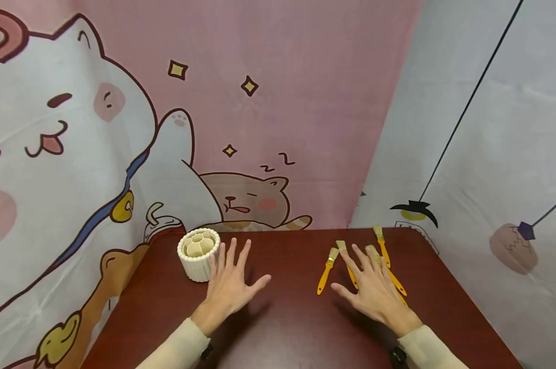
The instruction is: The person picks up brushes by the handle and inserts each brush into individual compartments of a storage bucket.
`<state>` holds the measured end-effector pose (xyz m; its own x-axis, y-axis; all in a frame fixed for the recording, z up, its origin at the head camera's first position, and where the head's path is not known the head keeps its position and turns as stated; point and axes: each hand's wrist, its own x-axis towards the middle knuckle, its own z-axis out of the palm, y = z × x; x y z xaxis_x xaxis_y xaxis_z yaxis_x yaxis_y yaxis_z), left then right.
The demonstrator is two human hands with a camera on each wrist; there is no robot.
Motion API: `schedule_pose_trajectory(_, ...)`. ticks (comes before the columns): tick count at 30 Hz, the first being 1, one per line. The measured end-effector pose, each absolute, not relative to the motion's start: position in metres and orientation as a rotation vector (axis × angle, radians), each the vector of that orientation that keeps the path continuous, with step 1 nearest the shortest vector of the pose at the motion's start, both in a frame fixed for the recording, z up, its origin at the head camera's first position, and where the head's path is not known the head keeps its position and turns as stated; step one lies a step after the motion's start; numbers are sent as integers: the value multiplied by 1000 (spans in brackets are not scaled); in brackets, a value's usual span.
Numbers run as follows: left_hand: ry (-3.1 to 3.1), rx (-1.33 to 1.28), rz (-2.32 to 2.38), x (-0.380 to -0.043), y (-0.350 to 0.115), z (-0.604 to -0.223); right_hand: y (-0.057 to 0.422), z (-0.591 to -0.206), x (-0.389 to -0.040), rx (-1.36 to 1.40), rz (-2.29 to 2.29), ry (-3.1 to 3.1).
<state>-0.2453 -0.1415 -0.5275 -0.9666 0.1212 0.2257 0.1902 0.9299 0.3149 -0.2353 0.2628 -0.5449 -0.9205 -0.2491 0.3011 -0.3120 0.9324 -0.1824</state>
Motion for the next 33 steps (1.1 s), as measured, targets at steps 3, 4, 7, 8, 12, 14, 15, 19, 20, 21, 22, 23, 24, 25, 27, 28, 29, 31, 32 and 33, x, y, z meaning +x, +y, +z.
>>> schedule_pose_trajectory(3,-2854,-237,-507,-246,-144,-527,263,-545,-235,431,328,-2804)
schedule_pose_trajectory(4,-2838,-239,-507,-247,-145,-527,263,-545,-236,436,324,-2801)
schedule_pose_trajectory(7,-2774,-242,-523,-249,-148,-526,263,-544,-237,454,320,-2779)
schedule_pose_trajectory(8,-2753,-241,-529,-251,-150,-525,263,-543,-238,460,320,-2772)
schedule_pose_trajectory(12,-2693,-223,-551,-257,-157,-521,261,-541,-242,467,326,-2758)
schedule_pose_trajectory(14,-2679,-209,-565,-259,-163,-519,260,-540,-244,461,333,-2769)
schedule_pose_trajectory(15,-2674,-202,-573,-260,-166,-517,260,-540,-245,459,336,-2775)
schedule_pose_trajectory(19,-2660,-174,-593,-263,-179,-513,257,-540,-249,448,345,-2798)
schedule_pose_trajectory(20,-2657,-167,-590,-264,-182,-513,257,-540,-250,446,347,-2799)
schedule_pose_trajectory(21,-2654,-161,-585,-265,-185,-512,257,-540,-251,446,348,-2798)
schedule_pose_trajectory(22,-2650,-151,-579,-266,-188,-512,257,-540,-252,444,350,-2799)
schedule_pose_trajectory(23,-2644,-141,-572,-267,-191,-512,257,-541,-253,444,352,-2798)
schedule_pose_trajectory(24,-2640,-129,-569,-267,-194,-512,257,-541,-254,444,356,-2795)
schedule_pose_trajectory(25,-2635,-114,-571,-268,-197,-513,257,-542,-255,446,361,-2792)
schedule_pose_trajectory(27,-2629,-84,-580,-270,-204,-513,256,-543,-256,448,370,-2788)
schedule_pose_trajectory(28,-2628,-64,-595,-270,-207,-514,256,-543,-257,447,374,-2788)
schedule_pose_trajectory(29,-2625,-45,-610,-271,-210,-514,256,-544,-258,448,379,-2786)
schedule_pose_trajectory(31,-2621,-5,-641,-272,-215,-514,255,-545,-259,447,388,-2785)
schedule_pose_trajectory(32,-2619,16,-656,-272,-218,-514,256,-545,-260,446,392,-2783)
schedule_pose_trajectory(33,-2614,38,-669,-273,-221,-515,255,-545,-261,447,396,-2782)
